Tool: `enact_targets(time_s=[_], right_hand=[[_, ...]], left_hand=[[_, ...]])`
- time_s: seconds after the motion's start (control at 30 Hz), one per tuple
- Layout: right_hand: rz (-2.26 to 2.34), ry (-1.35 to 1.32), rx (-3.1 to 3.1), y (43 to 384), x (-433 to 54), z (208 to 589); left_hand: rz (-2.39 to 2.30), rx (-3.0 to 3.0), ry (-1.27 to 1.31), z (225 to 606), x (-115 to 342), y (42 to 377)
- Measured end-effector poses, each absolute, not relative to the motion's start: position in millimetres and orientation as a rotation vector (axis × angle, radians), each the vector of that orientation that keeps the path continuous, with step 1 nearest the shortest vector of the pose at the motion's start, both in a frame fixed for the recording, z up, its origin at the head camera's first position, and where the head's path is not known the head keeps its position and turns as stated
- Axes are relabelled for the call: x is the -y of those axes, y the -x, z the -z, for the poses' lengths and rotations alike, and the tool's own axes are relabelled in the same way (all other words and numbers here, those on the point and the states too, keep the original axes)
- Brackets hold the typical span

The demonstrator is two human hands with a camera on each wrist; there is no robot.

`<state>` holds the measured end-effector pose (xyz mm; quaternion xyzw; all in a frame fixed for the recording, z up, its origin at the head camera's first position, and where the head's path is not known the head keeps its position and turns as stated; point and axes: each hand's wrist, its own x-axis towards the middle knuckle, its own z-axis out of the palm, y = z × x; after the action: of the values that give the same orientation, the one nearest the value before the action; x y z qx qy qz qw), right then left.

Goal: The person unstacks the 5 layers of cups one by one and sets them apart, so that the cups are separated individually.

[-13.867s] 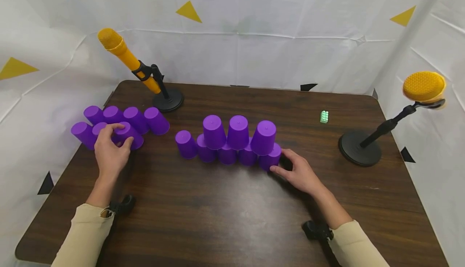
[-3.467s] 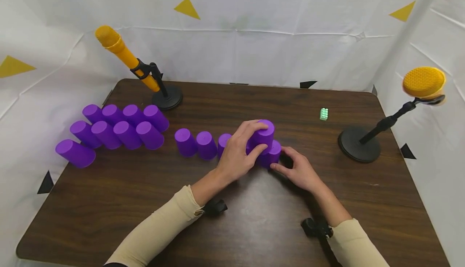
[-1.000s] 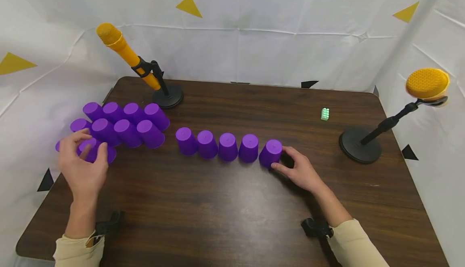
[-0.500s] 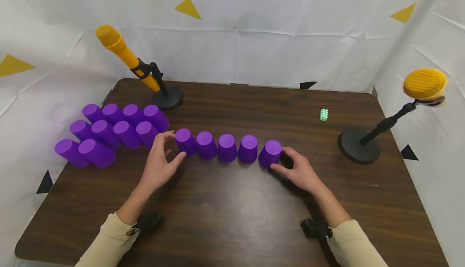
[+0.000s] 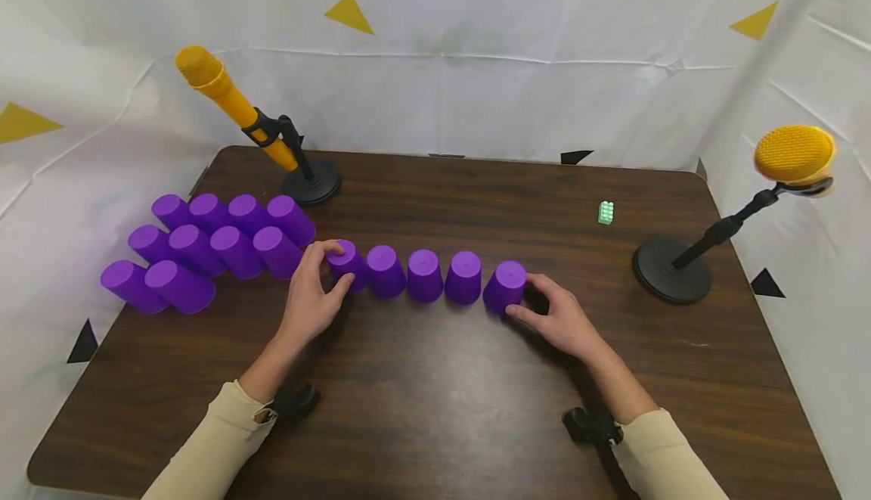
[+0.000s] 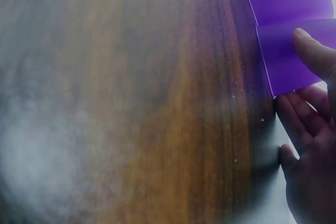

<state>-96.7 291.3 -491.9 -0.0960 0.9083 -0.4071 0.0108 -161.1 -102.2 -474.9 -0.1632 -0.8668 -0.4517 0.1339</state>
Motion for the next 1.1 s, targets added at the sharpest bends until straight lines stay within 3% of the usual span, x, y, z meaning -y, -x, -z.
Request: enact_targets(time_s=[0.4, 0.73, 1.1], right_hand=[[1.26, 0.291, -2.834, 97, -291, 491], [1.262, 0.297, -2.834, 96, -290, 491], [1.265, 0.287, -2.831, 96, -290, 491]], left_hand=[[1.385, 2.479, 0.409, 469, 120, 148], [1.327, 2.451, 0.121, 456, 181, 122], [0.983, 2.471, -0.107, 456, 228, 130]])
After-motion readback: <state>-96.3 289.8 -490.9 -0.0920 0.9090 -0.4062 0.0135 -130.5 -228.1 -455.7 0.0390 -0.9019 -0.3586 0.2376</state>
